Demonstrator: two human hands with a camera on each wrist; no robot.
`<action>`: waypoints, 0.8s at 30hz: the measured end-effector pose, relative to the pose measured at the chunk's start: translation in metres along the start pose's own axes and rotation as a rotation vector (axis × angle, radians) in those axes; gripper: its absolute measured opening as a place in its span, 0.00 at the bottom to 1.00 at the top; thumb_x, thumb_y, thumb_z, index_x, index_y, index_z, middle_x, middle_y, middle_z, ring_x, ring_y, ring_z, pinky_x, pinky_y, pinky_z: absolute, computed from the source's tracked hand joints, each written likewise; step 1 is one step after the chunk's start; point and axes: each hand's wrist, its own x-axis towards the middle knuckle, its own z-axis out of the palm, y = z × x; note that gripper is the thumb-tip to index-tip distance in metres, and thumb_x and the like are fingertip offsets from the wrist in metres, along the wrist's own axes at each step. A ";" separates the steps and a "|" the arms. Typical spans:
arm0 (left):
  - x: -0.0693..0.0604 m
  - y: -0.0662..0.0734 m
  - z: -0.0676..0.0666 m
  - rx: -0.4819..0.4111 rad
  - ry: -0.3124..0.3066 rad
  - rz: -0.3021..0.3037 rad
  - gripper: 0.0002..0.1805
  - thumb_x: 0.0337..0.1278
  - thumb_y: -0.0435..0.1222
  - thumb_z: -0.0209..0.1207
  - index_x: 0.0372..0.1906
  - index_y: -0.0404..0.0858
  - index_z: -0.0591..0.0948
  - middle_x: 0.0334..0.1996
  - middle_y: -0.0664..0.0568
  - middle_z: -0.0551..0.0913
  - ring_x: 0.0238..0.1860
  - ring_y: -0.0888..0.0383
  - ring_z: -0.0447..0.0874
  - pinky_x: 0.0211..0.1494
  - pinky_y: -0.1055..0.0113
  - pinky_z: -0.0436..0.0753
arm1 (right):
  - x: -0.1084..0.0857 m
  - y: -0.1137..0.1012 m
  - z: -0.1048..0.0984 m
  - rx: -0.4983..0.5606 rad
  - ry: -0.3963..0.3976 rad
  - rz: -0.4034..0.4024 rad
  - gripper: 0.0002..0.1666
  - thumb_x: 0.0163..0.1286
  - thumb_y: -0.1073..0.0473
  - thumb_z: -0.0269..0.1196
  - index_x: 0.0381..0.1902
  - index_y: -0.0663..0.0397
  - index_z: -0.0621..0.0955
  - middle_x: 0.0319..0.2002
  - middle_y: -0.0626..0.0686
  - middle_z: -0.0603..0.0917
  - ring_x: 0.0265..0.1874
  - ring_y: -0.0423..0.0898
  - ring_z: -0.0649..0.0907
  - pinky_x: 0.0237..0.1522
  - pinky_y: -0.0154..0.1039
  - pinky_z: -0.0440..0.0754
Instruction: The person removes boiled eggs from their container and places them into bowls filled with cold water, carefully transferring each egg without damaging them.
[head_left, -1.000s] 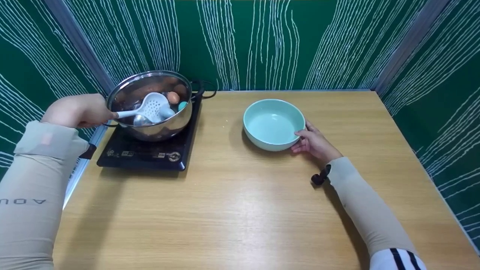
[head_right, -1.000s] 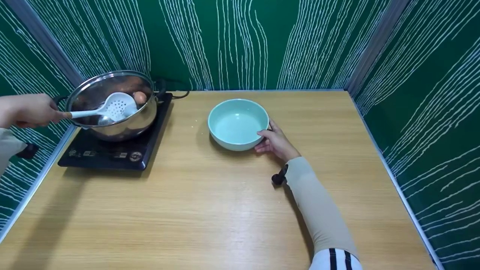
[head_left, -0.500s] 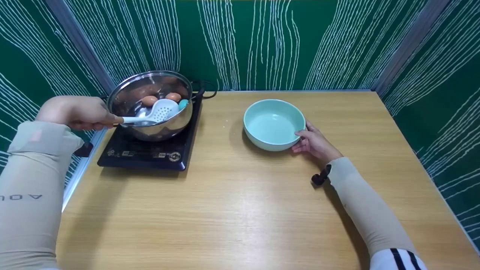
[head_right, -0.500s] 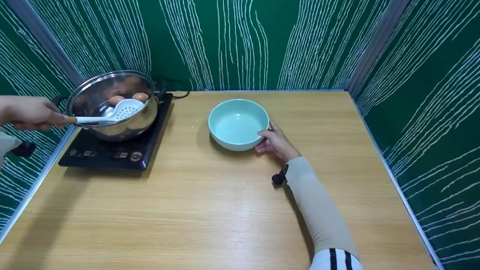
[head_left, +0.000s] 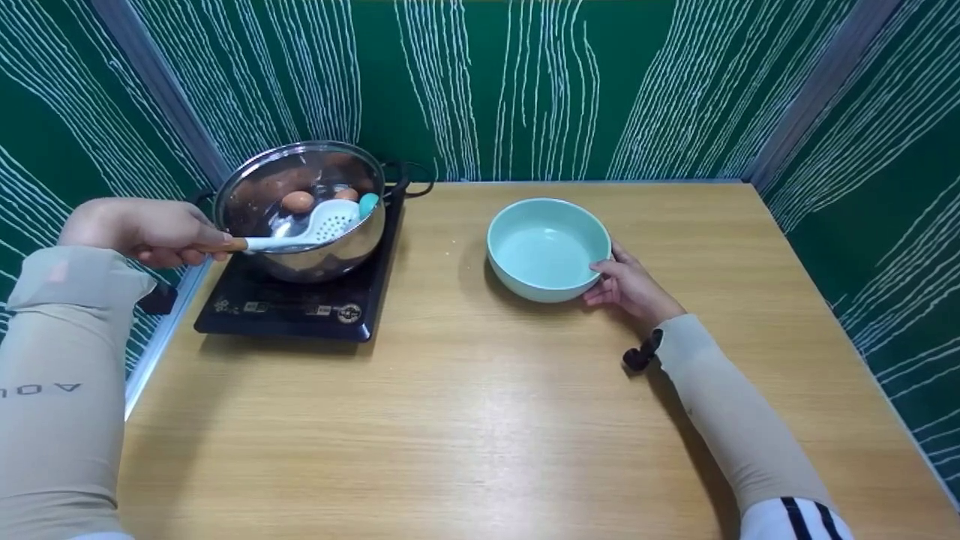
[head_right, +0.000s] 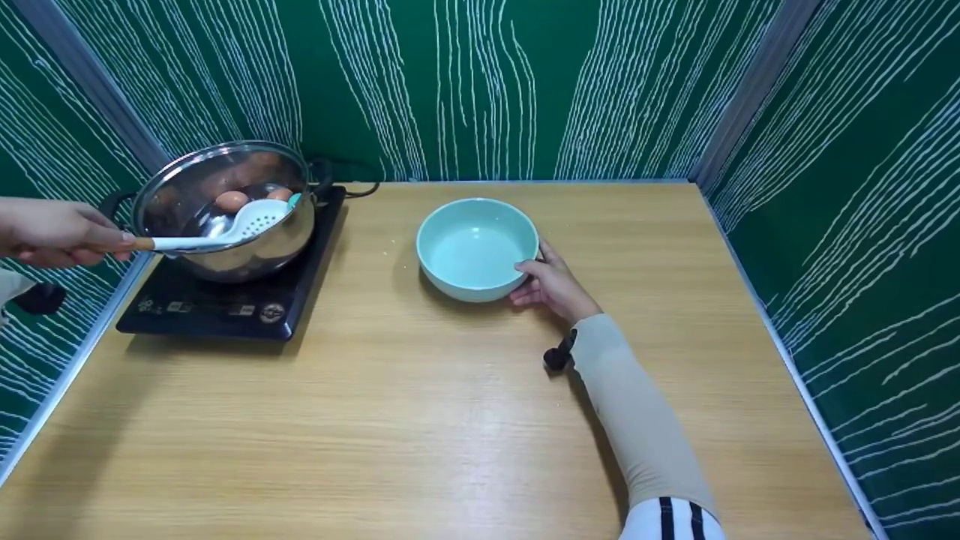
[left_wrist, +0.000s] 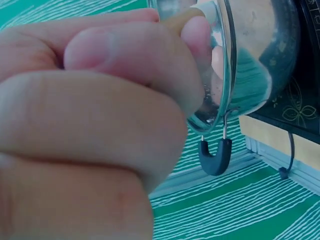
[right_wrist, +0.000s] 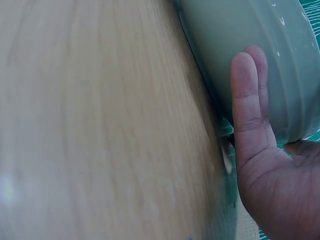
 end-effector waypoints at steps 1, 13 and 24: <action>0.000 -0.001 0.000 -0.005 0.000 0.000 0.21 0.89 0.50 0.48 0.61 0.38 0.80 0.24 0.61 0.73 0.17 0.66 0.67 0.28 0.76 0.72 | 0.000 0.000 0.000 0.001 0.003 0.001 0.49 0.87 0.59 0.54 0.90 0.29 0.40 0.48 0.56 0.87 0.29 0.48 0.93 0.40 0.43 0.93; 0.000 -0.006 -0.006 -0.037 -0.018 -0.024 0.19 0.89 0.49 0.49 0.56 0.39 0.82 0.23 0.61 0.74 0.16 0.66 0.68 0.27 0.75 0.72 | -0.001 0.000 0.001 -0.006 0.002 -0.007 0.50 0.87 0.59 0.53 0.90 0.33 0.37 0.56 0.58 0.80 0.29 0.47 0.92 0.40 0.42 0.93; -0.003 -0.011 -0.007 -0.044 0.006 -0.022 0.19 0.89 0.48 0.49 0.53 0.40 0.84 0.22 0.61 0.74 0.16 0.66 0.69 0.27 0.74 0.72 | -0.002 -0.001 0.001 0.010 0.002 -0.001 0.50 0.87 0.59 0.55 0.90 0.28 0.40 0.59 0.59 0.78 0.29 0.48 0.92 0.41 0.42 0.93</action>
